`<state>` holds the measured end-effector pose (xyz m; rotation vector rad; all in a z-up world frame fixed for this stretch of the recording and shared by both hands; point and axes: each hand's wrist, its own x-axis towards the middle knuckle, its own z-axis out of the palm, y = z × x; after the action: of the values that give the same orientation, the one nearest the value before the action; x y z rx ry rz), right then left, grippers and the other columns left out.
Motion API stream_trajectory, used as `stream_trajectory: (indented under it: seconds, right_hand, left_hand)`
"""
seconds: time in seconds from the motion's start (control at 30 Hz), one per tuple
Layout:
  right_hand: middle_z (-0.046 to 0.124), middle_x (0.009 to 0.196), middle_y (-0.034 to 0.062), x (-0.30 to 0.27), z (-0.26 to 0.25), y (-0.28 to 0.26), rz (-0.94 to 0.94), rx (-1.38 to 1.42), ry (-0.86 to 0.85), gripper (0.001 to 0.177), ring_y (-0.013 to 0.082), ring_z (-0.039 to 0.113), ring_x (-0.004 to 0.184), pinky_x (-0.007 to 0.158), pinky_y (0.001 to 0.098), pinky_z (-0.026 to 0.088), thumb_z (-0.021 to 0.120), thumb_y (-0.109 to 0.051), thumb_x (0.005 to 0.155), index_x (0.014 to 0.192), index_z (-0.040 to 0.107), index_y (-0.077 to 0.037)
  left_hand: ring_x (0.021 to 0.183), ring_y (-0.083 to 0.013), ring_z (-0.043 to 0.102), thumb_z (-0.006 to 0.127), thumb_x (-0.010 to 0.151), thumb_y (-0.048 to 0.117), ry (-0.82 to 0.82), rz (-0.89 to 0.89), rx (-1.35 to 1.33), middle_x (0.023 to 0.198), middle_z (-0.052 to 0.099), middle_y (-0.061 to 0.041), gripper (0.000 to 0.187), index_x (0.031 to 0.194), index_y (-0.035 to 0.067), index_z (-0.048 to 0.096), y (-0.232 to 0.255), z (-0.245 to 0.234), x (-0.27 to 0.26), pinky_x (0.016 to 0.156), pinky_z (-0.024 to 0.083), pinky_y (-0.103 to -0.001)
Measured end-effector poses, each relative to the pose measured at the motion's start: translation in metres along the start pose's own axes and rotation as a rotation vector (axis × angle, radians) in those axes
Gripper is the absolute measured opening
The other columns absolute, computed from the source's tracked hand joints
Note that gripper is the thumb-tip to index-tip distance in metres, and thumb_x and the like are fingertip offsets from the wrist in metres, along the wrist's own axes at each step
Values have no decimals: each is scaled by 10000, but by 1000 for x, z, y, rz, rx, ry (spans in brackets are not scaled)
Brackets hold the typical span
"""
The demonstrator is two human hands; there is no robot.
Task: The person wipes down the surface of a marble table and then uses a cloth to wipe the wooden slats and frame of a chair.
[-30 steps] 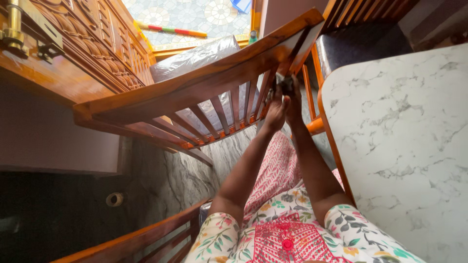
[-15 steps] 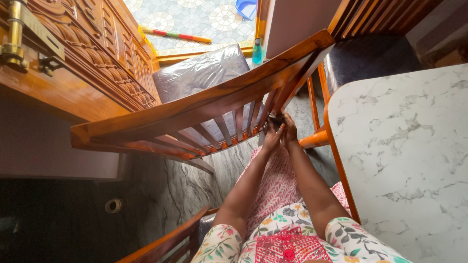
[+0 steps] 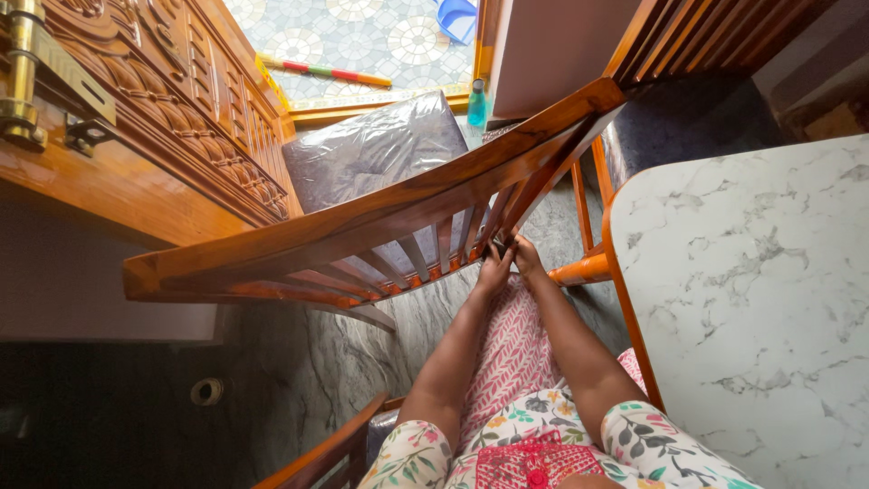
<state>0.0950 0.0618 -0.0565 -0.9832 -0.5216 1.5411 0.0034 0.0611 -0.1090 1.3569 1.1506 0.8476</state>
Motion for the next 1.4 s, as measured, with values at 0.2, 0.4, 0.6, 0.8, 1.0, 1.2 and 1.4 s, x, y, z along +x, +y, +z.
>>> stream_trajectory:
  seconds: [0.2, 0.4, 0.6, 0.8, 1.0, 1.2, 1.4]
  right_hand:
    - [725, 1140, 81, -21, 63, -54, 181, 162, -59, 339, 196, 695, 1021, 943, 321, 547, 516, -153, 918, 1165, 696, -5]
    - [693, 803, 98, -32, 31, -23, -2, -633, 304, 273, 167, 611, 700, 615, 358, 507, 587, -168, 980, 887, 713, 56]
    - [716, 770, 145, -25, -2, 13, 61, -704, 386, 229, 174, 606, 649, 564, 389, 482, 603, -150, 897, 862, 702, 53]
    - [740, 978, 51, -20, 2, 1, -170, -608, 181, 313, 105, 652, 835, 747, 252, 529, 547, -53, 971, 1213, 725, 32]
    - [697, 1254, 65, -59, 61, -58, -485, -490, 155, 444, 114, 695, 1063, 937, 248, 570, 488, -3, 946, 1369, 623, 5]
    - [601, 1287, 77, -78, 93, -110, -868, -593, -112, 572, 110, 569, 1078, 949, 268, 495, 558, -125, 1059, 1596, 407, -3]
    - [604, 1396, 82, -42, 90, -111, -715, -341, -197, 460, 147, 597, 1281, 1127, 310, 476, 473, -231, 1136, 1526, 451, 11]
  left_hand:
    - [1444, -387, 440, 541, 1023, 471, 24, 2, -9, 1541, 421, -314, 880, 1613, -10, 100, -9, 3, 3, 1126, 396, -389]
    - [1266, -373, 629, 542, 1022, 512, -24, -137, -26, 1302, 654, -293, 678, 1458, -5, 481, 9, -4, -20, 1034, 491, -405]
    - [1110, -477, 660, 506, 1037, 512, 104, -166, 203, 1157, 702, -297, 548, 1308, 50, 619, 35, -13, -49, 919, 520, -495]
    - [1032, -470, 679, 480, 1058, 418, 243, 122, 181, 1113, 706, -287, 461, 1302, 43, 594, 72, -24, -70, 856, 530, -525]
    - [1011, -397, 729, 446, 1070, 414, 282, 256, 108, 1139, 705, -246, 512, 1415, 43, 514, 181, -41, -114, 846, 582, -475]
    - [1424, -447, 480, 417, 1123, 478, 268, 638, 31, 1550, 441, -304, 668, 1589, 7, 327, 236, -52, -118, 1156, 437, -500]
    - [1463, -430, 449, 439, 1082, 572, 116, 592, 69, 1537, 472, -287, 746, 1560, 4, 362, 221, -49, -75, 1230, 361, -528]
